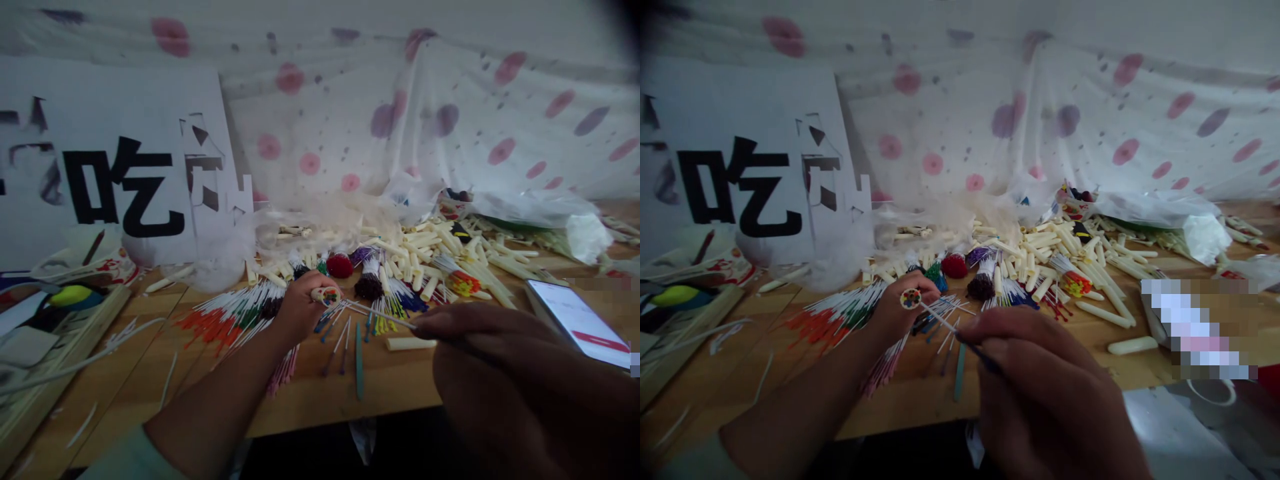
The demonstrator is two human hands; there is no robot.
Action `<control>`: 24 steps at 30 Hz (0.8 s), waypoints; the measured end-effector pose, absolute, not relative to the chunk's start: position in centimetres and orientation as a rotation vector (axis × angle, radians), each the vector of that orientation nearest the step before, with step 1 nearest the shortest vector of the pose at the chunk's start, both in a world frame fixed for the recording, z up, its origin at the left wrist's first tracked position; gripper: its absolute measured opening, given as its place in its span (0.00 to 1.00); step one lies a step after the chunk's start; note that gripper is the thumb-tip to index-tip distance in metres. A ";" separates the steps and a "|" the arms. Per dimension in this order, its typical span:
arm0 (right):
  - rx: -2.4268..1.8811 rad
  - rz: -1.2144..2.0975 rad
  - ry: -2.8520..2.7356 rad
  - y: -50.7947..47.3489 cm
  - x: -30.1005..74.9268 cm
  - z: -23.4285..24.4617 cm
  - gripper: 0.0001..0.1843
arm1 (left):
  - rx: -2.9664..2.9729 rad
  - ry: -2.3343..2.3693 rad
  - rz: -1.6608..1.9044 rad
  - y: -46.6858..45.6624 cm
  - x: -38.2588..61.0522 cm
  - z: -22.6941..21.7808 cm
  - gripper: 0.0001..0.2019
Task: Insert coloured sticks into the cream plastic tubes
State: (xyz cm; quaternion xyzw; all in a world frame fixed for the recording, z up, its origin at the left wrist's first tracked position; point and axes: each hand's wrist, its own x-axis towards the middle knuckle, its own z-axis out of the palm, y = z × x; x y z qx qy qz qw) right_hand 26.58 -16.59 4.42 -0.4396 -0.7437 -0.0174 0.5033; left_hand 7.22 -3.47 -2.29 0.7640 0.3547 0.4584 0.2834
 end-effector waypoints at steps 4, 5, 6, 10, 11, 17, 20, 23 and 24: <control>-0.980 -0.037 -1.741 -16.0 24.7 5.0 0.12 | 2.023 0.935 1.230 -3.5 7.3 -2.3 0.07; -0.952 -0.063 -1.762 -15.8 24.3 5.1 0.12 | 2.021 0.922 1.234 -3.5 7.3 -2.3 0.07; -0.913 -0.097 -1.797 -15.5 24.1 5.3 0.12 | 2.024 0.906 1.239 -3.5 7.3 -2.3 0.07; -0.827 -0.220 -1.907 -14.5 24.1 5.5 0.07 | 2.058 0.847 1.261 -3.5 7.3 -2.4 0.06; -0.827 -0.233 -1.918 -14.2 24.1 5.3 0.06 | 2.065 0.841 1.260 -3.5 7.3 -2.4 0.06; -0.739 -0.112 -1.882 -12.9 23.1 3.1 0.12 | 2.141 0.806 1.264 -3.5 7.3 -2.5 0.09; -0.790 -0.174 -1.835 -12.1 22.7 1.9 0.11 | 2.209 0.801 1.265 -3.4 7.2 -2.6 0.15; -0.872 -0.263 -1.801 -11.6 23.0 1.0 0.10 | 2.323 0.781 1.196 -3.1 6.9 -2.7 0.26; -0.886 -0.273 -1.806 -11.6 23.2 0.7 0.11 | 2.355 0.769 1.167 -3.0 6.7 -2.7 0.31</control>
